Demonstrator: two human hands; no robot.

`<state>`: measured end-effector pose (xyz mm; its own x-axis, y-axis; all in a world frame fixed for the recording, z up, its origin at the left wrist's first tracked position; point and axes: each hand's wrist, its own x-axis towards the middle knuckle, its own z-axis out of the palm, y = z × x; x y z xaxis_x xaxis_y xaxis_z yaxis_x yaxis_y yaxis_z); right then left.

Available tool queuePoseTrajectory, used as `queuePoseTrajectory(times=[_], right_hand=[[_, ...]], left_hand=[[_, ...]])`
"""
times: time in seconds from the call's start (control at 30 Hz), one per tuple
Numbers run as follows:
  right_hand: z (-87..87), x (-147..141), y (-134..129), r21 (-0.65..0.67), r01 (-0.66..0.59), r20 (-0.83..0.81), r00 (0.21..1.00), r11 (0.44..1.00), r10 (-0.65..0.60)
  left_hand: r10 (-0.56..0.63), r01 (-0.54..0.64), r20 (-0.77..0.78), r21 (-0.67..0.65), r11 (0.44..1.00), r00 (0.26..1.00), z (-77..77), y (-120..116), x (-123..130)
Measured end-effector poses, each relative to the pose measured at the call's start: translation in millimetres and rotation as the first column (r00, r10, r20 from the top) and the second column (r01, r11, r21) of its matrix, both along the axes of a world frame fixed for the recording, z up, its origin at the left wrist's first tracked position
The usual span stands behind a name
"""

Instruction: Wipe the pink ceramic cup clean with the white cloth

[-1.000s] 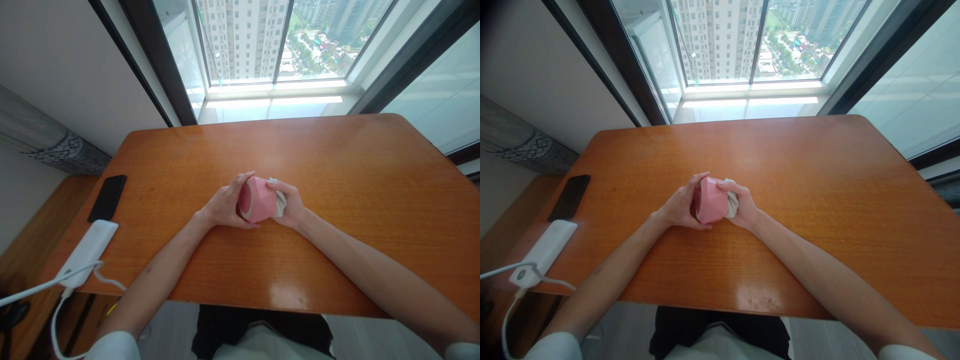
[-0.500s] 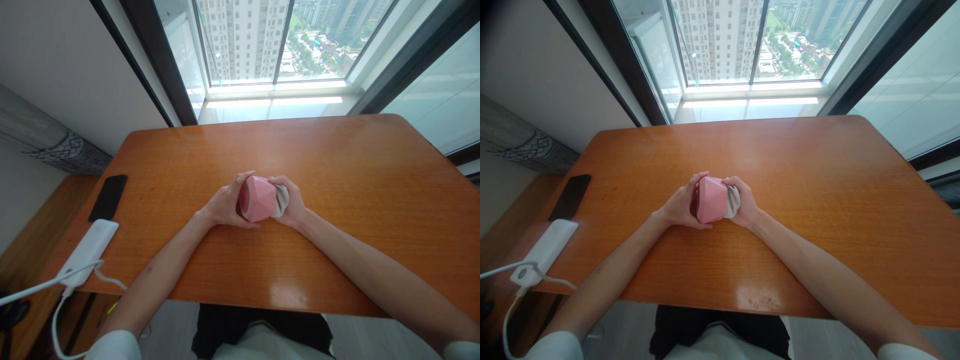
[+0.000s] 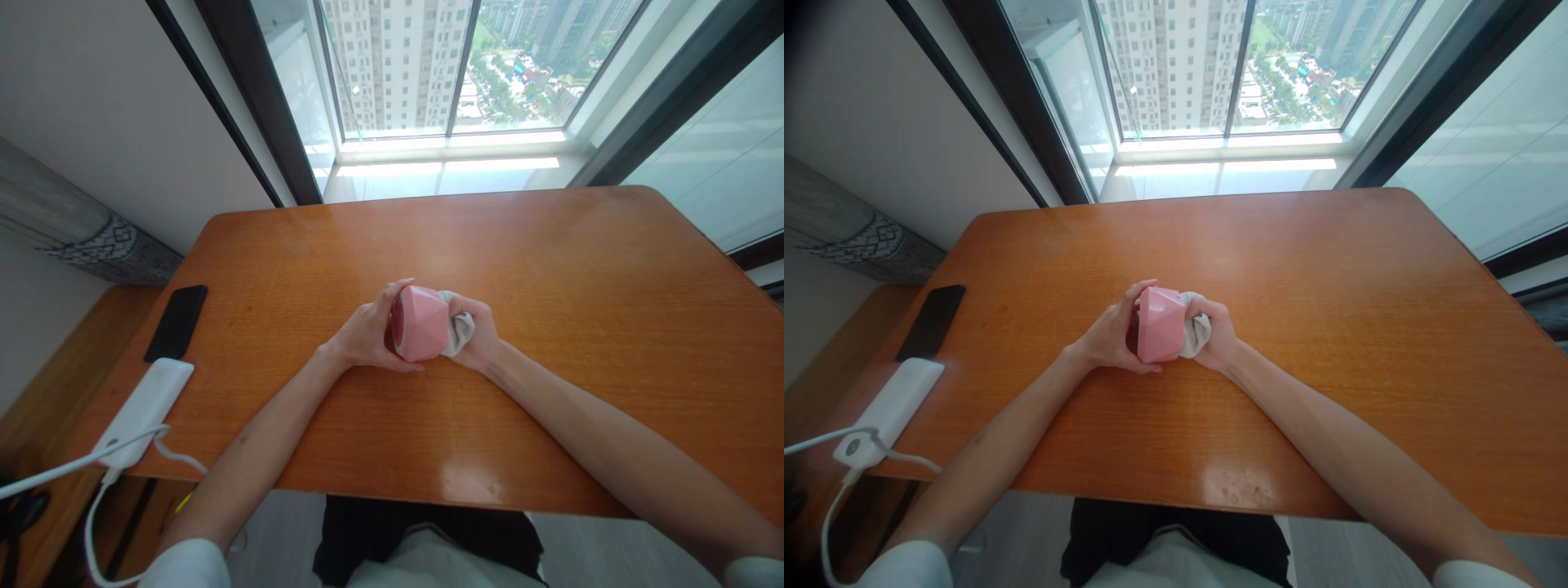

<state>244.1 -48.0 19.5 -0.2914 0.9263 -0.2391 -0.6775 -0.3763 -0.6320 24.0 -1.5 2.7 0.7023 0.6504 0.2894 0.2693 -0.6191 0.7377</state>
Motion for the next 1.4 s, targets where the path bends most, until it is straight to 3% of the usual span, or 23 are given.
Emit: queuePoseTrajectory(times=[0.43, 0.73, 1.4], right_hand=[[4.2, -2.7, -0.7, 0.062, -0.065, -0.012, 0.998, 0.996, 0.066], [6.7, -7.0, -3.0, 0.047, -0.005, 0.031, 1.000, 0.999, 0.004], [3.5, -8.8, -5.2, 0.083, 0.008, 0.092, 0.996, 0.997, -0.016]], left_hand=[[0.001, -0.001, 0.006, -0.013, 1.000, 1.000, -1.4, 0.9, -0.2], [0.011, -0.011, 0.011, -0.028, 1.000, 1.000, -2.5, 1.2, 0.8], [0.005, -0.004, 0.023, -0.052, 0.999, 1.000, 0.1, 0.7, 0.3]])
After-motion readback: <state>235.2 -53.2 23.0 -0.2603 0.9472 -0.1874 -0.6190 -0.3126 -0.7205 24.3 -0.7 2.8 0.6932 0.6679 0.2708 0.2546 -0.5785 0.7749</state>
